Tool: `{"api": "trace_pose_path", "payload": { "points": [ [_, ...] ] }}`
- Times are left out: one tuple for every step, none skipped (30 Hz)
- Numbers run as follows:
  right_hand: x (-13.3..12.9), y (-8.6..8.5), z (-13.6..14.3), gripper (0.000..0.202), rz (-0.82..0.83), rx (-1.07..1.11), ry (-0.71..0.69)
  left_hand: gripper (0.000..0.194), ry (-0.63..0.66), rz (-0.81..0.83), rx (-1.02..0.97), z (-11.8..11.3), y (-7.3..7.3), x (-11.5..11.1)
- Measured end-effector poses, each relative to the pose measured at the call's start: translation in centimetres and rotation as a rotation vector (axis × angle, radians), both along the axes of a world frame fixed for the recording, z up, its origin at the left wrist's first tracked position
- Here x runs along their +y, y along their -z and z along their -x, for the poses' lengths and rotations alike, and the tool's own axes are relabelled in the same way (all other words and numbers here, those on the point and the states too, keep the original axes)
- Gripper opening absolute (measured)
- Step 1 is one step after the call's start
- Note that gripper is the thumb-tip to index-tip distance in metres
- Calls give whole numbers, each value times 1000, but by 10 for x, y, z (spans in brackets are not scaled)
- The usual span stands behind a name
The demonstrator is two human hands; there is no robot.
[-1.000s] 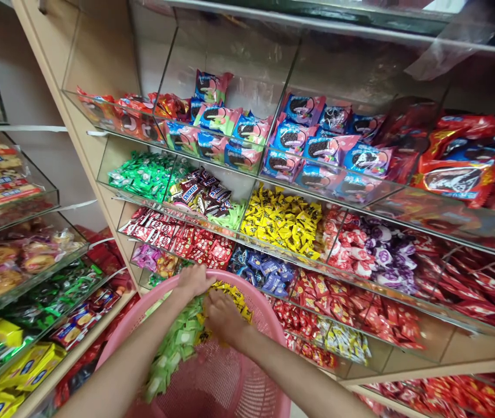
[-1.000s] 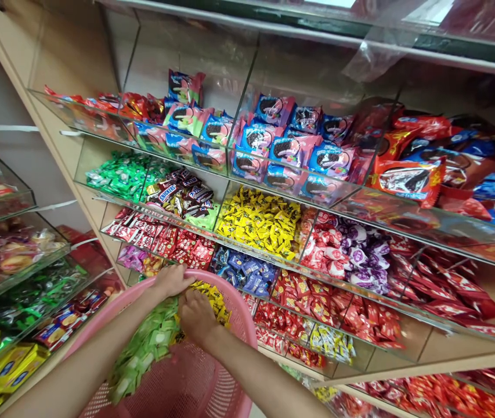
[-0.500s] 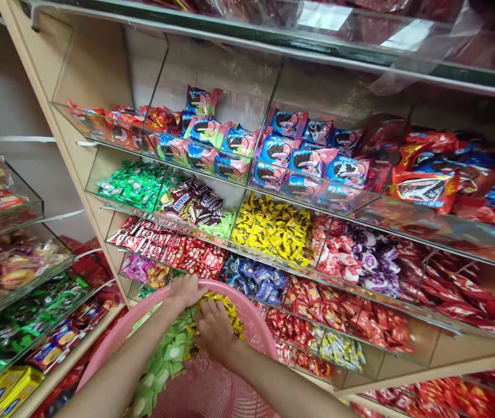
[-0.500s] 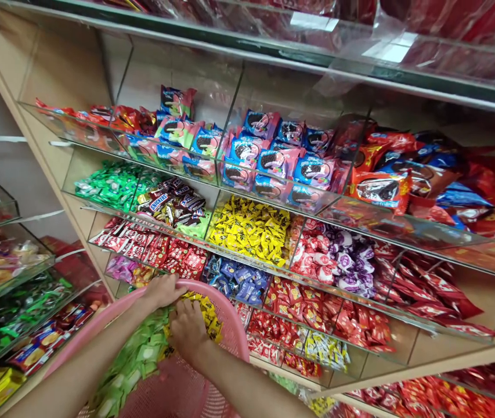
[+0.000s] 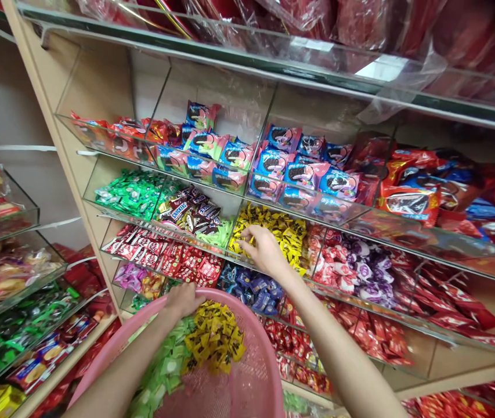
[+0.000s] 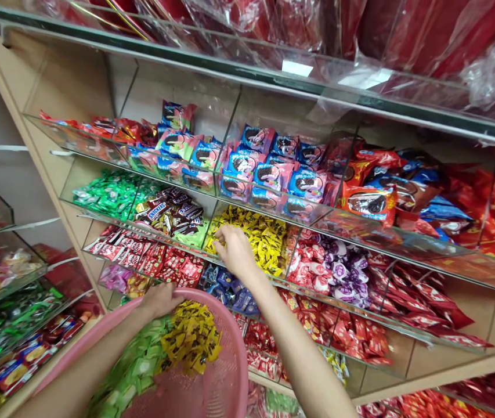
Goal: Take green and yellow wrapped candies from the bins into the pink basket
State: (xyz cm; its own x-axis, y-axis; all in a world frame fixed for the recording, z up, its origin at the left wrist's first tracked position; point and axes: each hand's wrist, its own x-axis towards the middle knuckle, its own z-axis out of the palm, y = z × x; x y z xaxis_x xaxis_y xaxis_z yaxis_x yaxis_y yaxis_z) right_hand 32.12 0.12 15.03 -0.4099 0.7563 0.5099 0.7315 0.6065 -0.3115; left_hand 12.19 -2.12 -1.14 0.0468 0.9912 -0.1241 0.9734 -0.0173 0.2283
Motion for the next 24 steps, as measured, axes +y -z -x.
{"api": "trace_pose_path", "payload": {
  "points": [
    [13, -3, -5, 14, 41, -24, -29, 43, -4, -1, -2, 0, -1, 0],
    [25, -3, -8, 17, 87, -61, -63, 43, -8, -4, 0, 1, -1, 0],
    [35, -3, -11, 20, 142, -107, -91, 42, -11, -7, 5, 2, -2, -1],
    [43, -2, -13, 23, 202, -151, -112, 42, -15, -12, 11, 2, -3, -1],
    [48, 0, -15, 28, 259, -191, -121, 42, -18, -15, 16, 4, -3, -1],
    [52, 1, -16, 31, 308, -226, -121, 42, -22, -16, 20, 5, -3, -1],
    [54, 2, -17, 35, 345, -254, -116, 42, -27, -15, 22, 6, -3, -2],
    [56, 3, -17, 37, 369, -277, -109, 42, -33, -13, 23, 7, -3, -2],
    [57, 4, -18, 39, 381, -300, -106, 42, -37, -11, 21, 8, -3, -2],
    [58, 5, -19, 40, 389, -321, -104, 42, -40, -10, 19, 9, -2, -2],
    [58, 5, -19, 41, 397, -341, -104, 42, -42, -10, 15, 10, -1, -2],
    [59, 6, -19, 40, 406, -358, -103, 42, -43, -11, 10, 10, -1, -2],
    [60, 7, -19, 40, 414, -374, -101, 42, -44, -13, 6, 10, 0, -3],
    [60, 7, -19, 38, 413, -390, -100, 43, -44, -14, 2, 10, 1, -2],
    [60, 8, -18, 36, 402, -405, -101, 43, -43, -17, 0, 10, 1, -2],
    [60, 8, -17, 34, 383, -418, -103, 43, -42, -19, -2, 10, 2, -2],
    [60, 9, -16, 32, 358, -427, -106, 43, -42, -19, -4, 9, 2, -2],
    [59, 9, -15, 30, 337, -433, -110, 43, -40, -20, -5, 9, 2, -2],
    [59, 9, -14, 28, 326, -435, -110, 43, -40, -21, -7, 9, 2, -2],
    [58, 9, -13, 28, 330, -433, -107, 43, -40, -22, -6, 9, 1, -2],
    [57, 8, -12, 27, 344, -428, -104, 44, -41, -23, -6, 8, 1, -2],
    [56, 8, -12, 26, 363, -419, -102, 44, -40, -23, -4, 8, 1, -2],
    [56, 8, -13, 25, 379, -404, -103, 44, -39, -25, -1, 8, 1, -2],
    [55, 7, -14, 24, 389, -388, -107, 44, -38, -26, 4, 9, 0, -3]
  ]
}}
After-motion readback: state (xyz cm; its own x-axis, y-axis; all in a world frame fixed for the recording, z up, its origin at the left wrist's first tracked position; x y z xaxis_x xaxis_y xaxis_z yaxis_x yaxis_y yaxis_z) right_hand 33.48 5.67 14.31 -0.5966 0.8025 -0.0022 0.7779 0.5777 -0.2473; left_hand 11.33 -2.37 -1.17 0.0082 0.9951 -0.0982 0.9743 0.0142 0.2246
